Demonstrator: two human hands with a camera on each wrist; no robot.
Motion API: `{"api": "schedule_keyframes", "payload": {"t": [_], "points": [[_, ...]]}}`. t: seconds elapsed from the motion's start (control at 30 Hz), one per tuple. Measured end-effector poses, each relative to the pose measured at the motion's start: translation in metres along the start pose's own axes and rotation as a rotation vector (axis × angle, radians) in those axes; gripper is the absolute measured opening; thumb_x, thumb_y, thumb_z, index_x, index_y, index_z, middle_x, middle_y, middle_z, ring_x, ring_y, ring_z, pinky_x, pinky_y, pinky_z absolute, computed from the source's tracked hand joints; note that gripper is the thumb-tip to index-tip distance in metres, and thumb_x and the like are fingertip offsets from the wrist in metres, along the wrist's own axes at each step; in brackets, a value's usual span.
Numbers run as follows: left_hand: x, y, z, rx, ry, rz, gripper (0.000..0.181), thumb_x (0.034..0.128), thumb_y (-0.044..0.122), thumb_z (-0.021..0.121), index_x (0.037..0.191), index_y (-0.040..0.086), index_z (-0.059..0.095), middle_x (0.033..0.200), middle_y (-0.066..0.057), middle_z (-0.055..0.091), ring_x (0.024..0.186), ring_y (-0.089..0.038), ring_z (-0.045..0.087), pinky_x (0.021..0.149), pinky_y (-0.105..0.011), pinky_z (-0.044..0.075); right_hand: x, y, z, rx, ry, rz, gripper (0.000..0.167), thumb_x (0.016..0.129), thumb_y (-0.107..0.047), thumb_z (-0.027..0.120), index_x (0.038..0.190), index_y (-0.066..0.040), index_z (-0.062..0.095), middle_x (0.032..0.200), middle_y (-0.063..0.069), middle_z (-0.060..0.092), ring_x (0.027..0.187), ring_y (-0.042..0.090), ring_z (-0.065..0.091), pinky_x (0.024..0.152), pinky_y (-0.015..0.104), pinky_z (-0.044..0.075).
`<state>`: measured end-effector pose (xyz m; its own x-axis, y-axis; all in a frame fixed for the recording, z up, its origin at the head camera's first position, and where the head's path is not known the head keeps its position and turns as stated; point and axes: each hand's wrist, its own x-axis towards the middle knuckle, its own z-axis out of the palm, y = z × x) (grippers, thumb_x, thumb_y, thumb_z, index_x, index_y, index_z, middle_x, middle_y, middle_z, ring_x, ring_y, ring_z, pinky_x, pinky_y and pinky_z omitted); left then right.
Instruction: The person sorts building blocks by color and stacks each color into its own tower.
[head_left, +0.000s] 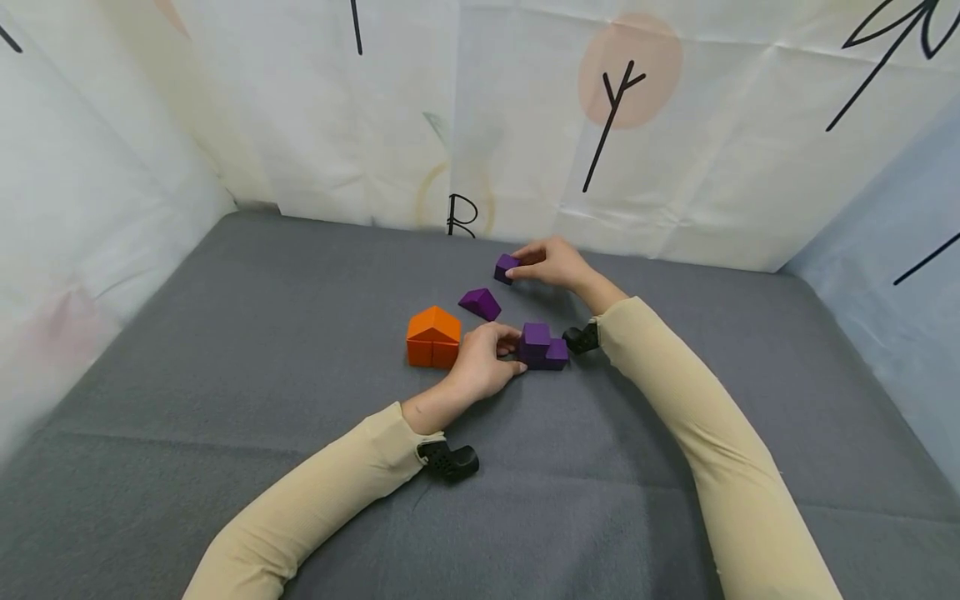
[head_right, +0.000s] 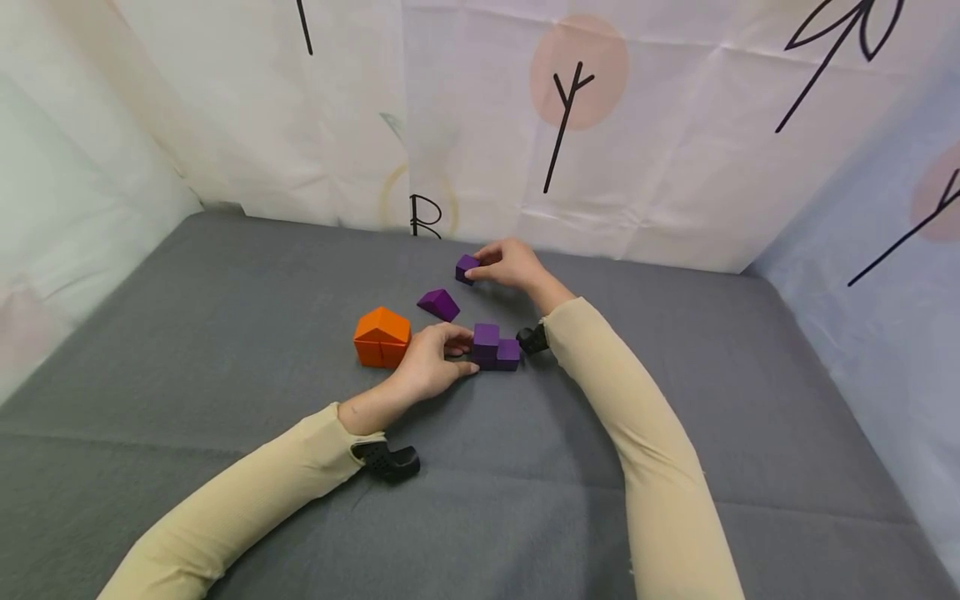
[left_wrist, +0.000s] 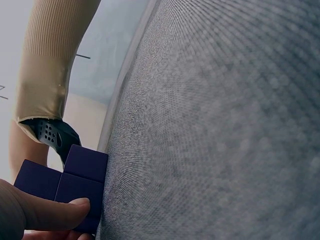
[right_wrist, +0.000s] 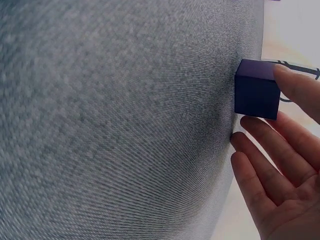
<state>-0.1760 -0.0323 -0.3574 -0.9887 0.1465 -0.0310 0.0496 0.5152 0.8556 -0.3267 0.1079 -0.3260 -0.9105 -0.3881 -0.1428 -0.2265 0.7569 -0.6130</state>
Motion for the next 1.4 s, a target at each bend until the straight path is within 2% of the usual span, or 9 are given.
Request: {"api": "schedule_keyframes", "payload": {"t": [0.4,0.6,0.9,1.4], "points": [[0.002,-0.002,0.001,-0.001,-0.013,-0.008,0.037,0.0819,0.001,0.073,0.118,0.000,0.065,0.114,-0.013,0.065,0.103,-0.025,0.062,0.094,-0.036,0.050,-0.003,0.002,0.000,0.010,0.030,0.006,0.045,0.086,-0.029,0.073,0.124,-0.008,0.065,0.121,0.013,0.066,0.114,0.028,0.059,0.094,0.043,0.049],[0.003,-0.002,0.001,-0.001,-0.012,0.005,0.036,0.0815,0.001,0.073,0.117,0.000,0.065,0.112,-0.013,0.066,0.102,-0.025,0.062,0.093,-0.036,0.051,-0.007,0.005,-0.002,0.040,0.036,0.030,0.044,0.086,-0.031,0.072,0.125,-0.011,0.065,0.122,0.011,0.066,0.115,0.026,0.059,0.095,0.043,0.048],[0.003,-0.001,0.000,0.009,-0.006,0.014,0.036,0.0812,0.001,0.074,0.116,0.001,0.066,0.111,-0.013,0.066,0.101,-0.024,0.062,0.092,-0.036,0.051,-0.018,0.006,-0.010,0.086,0.025,0.028,0.047,0.086,-0.033,0.072,0.127,-0.012,0.064,0.126,0.012,0.064,0.120,0.028,0.056,0.098,0.045,0.047],[0.004,-0.002,0.001,0.007,0.002,0.016,0.037,0.0807,0.000,0.074,0.117,0.000,0.065,0.112,-0.014,0.066,0.101,-0.025,0.062,0.092,-0.036,0.051,-0.042,0.013,-0.019,0.151,0.020,0.008,0.046,0.084,-0.037,0.074,0.125,-0.019,0.065,0.119,0.008,0.068,0.120,0.024,0.057,0.100,0.047,0.046]]}}
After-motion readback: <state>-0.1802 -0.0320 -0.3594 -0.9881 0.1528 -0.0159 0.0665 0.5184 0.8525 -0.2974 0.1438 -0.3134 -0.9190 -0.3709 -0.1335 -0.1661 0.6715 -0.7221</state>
